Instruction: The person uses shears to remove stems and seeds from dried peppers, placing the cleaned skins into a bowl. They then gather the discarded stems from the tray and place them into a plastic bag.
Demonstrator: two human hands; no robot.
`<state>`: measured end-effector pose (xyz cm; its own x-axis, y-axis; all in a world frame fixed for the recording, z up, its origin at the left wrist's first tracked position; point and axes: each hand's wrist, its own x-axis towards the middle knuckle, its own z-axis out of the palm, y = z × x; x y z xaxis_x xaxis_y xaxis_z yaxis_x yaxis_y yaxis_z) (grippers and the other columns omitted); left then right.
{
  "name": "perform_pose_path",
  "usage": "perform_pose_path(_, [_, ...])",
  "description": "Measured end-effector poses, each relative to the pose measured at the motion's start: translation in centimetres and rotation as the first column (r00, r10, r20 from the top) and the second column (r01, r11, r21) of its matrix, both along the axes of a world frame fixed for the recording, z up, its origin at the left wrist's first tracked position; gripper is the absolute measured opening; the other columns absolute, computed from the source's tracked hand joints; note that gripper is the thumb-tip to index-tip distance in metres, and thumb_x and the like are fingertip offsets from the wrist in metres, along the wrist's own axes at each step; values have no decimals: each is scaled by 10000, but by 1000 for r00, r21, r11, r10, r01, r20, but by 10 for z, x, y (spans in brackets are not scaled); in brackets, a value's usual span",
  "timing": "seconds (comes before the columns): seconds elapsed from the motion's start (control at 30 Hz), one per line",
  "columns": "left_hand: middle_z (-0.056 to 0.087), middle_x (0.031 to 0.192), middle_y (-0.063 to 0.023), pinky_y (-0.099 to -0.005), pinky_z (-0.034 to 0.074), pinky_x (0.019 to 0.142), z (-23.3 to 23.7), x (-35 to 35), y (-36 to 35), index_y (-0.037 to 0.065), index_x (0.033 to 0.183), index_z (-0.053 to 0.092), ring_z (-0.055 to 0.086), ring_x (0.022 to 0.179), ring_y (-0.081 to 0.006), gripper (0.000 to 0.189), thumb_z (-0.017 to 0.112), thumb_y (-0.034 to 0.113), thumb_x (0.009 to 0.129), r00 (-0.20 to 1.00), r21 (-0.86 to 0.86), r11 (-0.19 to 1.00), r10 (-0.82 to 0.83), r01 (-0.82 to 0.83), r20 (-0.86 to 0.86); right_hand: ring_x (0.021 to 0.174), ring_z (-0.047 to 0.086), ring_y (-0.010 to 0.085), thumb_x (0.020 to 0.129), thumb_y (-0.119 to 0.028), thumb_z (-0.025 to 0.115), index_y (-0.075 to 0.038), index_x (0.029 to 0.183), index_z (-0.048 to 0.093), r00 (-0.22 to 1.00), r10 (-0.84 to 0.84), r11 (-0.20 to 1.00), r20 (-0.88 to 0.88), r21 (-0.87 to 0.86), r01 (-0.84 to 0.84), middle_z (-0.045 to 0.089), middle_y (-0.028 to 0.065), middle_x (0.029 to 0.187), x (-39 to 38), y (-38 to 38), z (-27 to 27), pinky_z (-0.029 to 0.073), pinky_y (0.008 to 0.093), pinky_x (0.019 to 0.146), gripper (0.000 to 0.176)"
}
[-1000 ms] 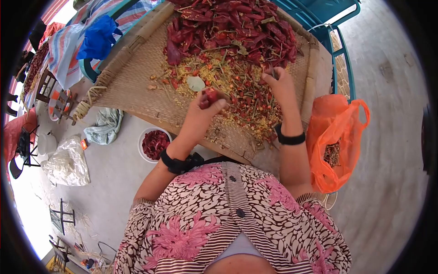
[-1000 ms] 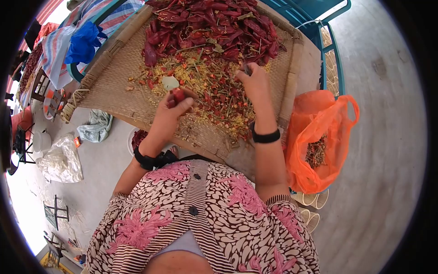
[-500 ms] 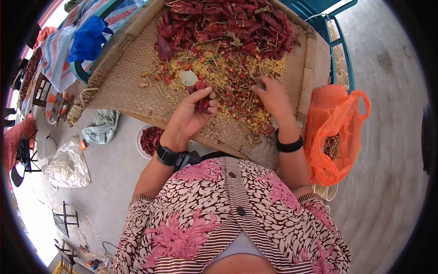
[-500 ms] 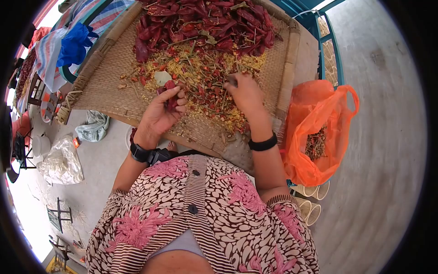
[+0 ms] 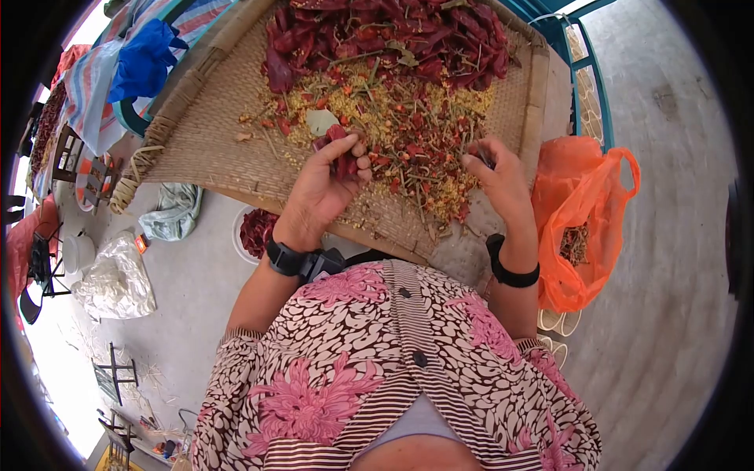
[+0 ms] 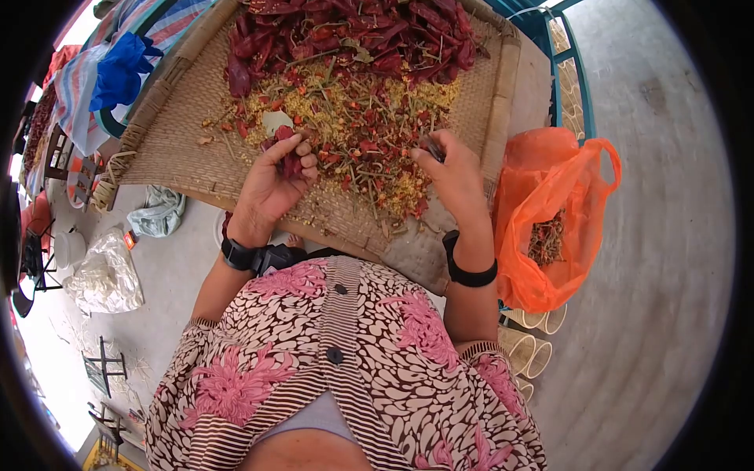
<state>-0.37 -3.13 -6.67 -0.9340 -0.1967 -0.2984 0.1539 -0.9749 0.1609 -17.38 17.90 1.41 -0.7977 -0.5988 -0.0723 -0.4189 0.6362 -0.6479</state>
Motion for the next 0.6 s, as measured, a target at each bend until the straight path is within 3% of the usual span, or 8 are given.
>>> perform_pose_path(0.07, [502,770,-18,-282,425,642,0,-1,0,16,1081,524,486,710,-152,159,538,99,947,1000,23,1000,-1,1,-6,759,582,231,833,-224,668,-41,959,635,1000,-9,998,22,69,8,618,97,860,1,1,0,450,348,699,225])
perform_pose_path(0.17, [457,741,-8,-279,400,626,2,0,0,20,1031,516,448,694,-147,110,531,90,948,1000,46,999,-8,9,-23,821,605,284,839,-265,665,-53,937,653,916,84,995,-393,83,-55,613,107,875,15,-9,-3,458,392,710,234])
perform_pose_path(0.27, [442,734,-6,-278,389,619,2,-1,0,24,993,508,435,688,-145,75,525,81,947,1000,54,998,-8,10,-30,863,607,318,829,-305,672,-66,925,666,977,82,987,-195,150,-53,603,123,862,22,-38,-7,462,429,727,257])
perform_pose_path(0.37, [442,732,-6,-278,387,619,3,-1,0,26,982,506,434,687,-145,66,525,78,945,1000,47,999,-7,8,-24,845,603,320,817,-333,681,-67,907,663,979,59,925,-193,379,18,610,128,871,30,-66,-12,463,425,729,281])
perform_pose_path(0.47, [437,723,-1,-278,384,618,5,0,1,28,985,508,428,683,-140,71,530,83,945,1000,34,999,-5,6,-14,790,594,328,819,-342,680,-60,898,663,978,172,904,-119,414,-108,614,133,845,27,-65,-19,457,435,703,293])
perform_pose_path(0.57, [458,728,0,-278,391,620,2,2,1,25,1016,519,441,689,-138,97,536,86,943,1000,8,1000,-8,8,-21,689,576,250,829,-303,678,-50,902,662,983,177,973,-55,159,-167,589,84,754,13,-45,-23,448,386,643,264])
perform_pose_path(0.6, [484,740,-4,-277,403,625,-1,1,1,20,1036,525,463,700,-139,116,538,88,942,1000,-14,1000,-13,13,-20,666,552,212,828,-286,682,-44,900,659,994,104,992,16,75,-105,569,61,732,13,-41,-18,436,359,623,253])
